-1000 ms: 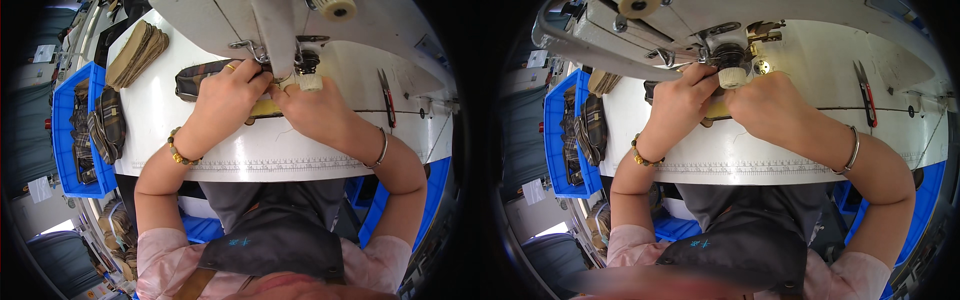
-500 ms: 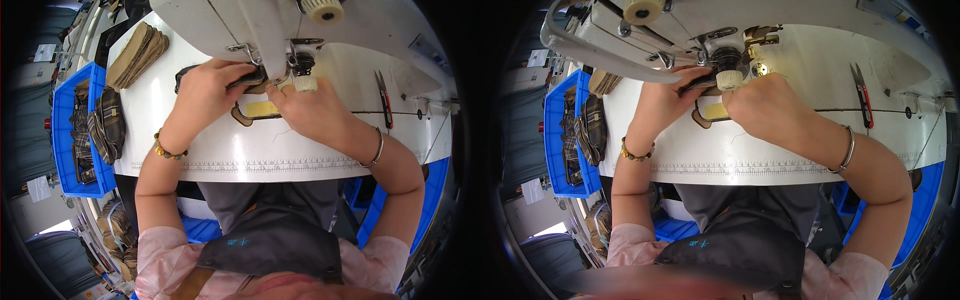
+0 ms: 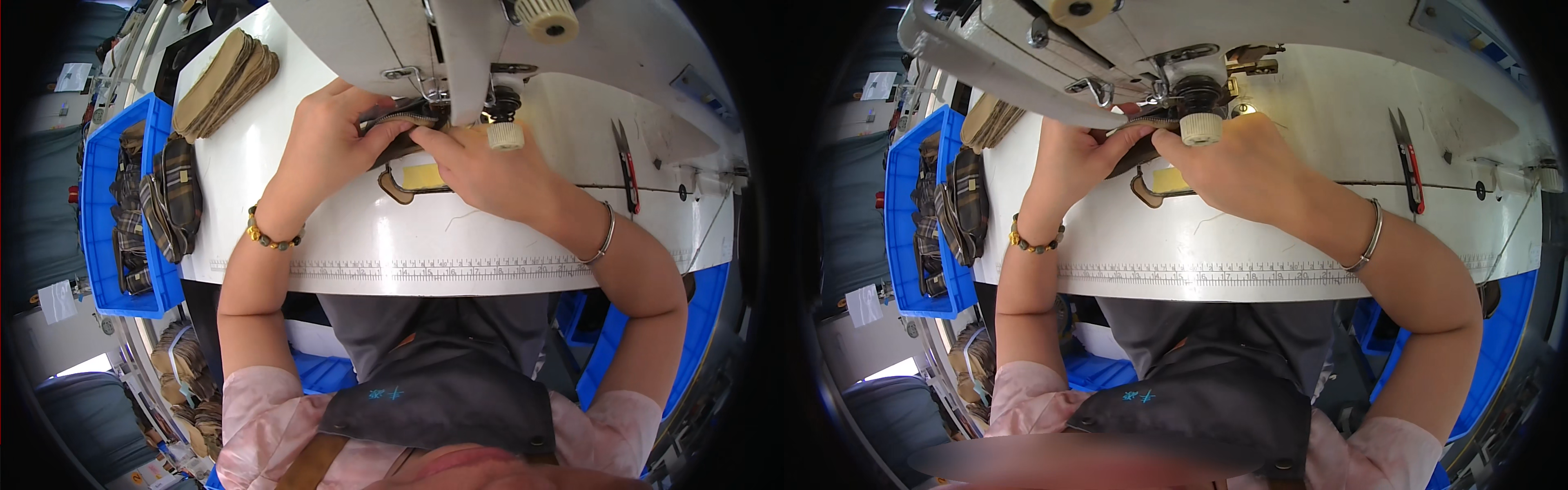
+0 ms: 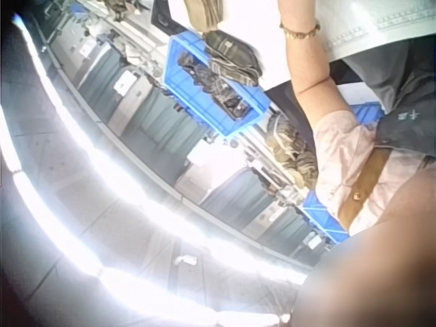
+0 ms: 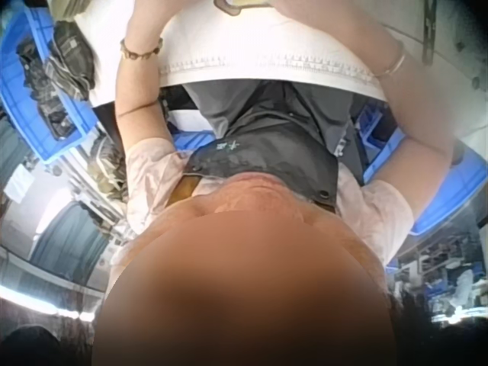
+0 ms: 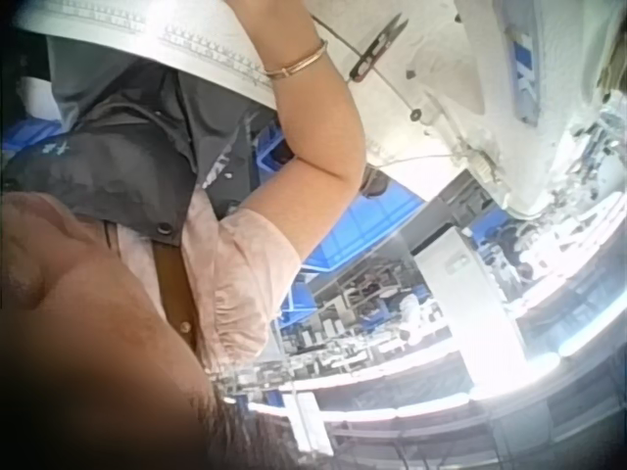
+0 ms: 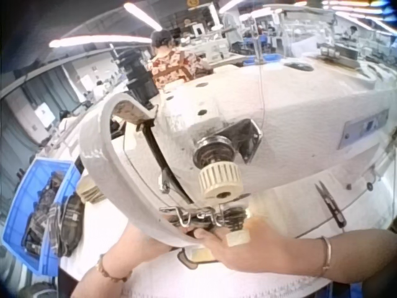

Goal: Sewing fabric components of a small plaid pouch using an industrial sewing machine.

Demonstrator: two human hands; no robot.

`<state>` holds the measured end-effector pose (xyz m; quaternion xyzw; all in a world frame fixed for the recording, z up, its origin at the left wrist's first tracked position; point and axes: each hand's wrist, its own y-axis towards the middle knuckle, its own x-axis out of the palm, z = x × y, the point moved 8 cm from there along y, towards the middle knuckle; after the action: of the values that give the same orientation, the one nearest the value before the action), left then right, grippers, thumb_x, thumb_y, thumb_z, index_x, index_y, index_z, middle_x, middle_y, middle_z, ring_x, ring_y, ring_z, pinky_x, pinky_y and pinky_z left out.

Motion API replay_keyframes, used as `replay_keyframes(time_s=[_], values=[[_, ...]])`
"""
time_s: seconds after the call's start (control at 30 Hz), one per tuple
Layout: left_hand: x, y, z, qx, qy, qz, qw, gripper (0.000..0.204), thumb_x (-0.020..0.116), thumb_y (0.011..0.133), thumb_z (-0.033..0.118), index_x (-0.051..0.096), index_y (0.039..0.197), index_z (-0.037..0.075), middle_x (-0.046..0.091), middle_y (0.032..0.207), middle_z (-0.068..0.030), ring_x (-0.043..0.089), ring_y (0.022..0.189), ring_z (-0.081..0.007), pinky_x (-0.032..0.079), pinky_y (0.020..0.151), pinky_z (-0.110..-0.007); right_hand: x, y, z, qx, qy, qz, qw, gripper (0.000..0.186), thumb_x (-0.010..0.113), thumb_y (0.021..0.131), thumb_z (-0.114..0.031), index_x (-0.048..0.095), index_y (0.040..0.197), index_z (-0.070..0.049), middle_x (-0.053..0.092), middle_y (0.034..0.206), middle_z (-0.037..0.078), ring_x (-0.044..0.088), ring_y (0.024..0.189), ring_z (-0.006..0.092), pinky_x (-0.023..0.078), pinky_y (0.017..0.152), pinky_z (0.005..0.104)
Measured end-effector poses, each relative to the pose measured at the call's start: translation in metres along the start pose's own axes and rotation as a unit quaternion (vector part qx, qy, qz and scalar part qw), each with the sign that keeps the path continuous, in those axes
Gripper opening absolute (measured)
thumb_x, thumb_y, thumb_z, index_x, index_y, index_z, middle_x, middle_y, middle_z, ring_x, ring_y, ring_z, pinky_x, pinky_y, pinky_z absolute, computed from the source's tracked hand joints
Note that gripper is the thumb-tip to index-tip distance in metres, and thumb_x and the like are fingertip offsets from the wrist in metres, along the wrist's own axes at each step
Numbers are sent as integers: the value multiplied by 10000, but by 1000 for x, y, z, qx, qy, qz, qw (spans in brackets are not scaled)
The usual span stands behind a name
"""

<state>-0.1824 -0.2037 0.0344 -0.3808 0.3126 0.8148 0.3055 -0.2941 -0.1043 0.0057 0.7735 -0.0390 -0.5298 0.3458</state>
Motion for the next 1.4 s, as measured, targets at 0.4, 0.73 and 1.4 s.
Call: replay_keyframes(time_s=[0.4,0.73,1.4], values=[[3,-5,10,209,81,103,969,341,724,688,-50,820,920,180,730,880,-59,717,739,-226,573,624,-284,8,-5,-5,-61,-31,-71,995,102,667,746,-97,577,791,-80,599,620,50,624,503,245,488,472,369],[12,-5,37,141,242,47,959,174,735,720,78,809,858,154,735,902,3,690,783,-209,550,626,-331,-5,-5,-8,-92,-57,-15,994,113,676,713,-132,583,748,-79,561,640,32,571,477,222,468,453,352],[27,-9,27,243,126,56,960,214,799,691,96,789,899,145,644,824,25,631,777,-203,525,670,-325,-14,-4,4,6,-62,-36,997,115,674,750,-107,689,863,-88,585,568,28,635,518,208,477,449,342]])
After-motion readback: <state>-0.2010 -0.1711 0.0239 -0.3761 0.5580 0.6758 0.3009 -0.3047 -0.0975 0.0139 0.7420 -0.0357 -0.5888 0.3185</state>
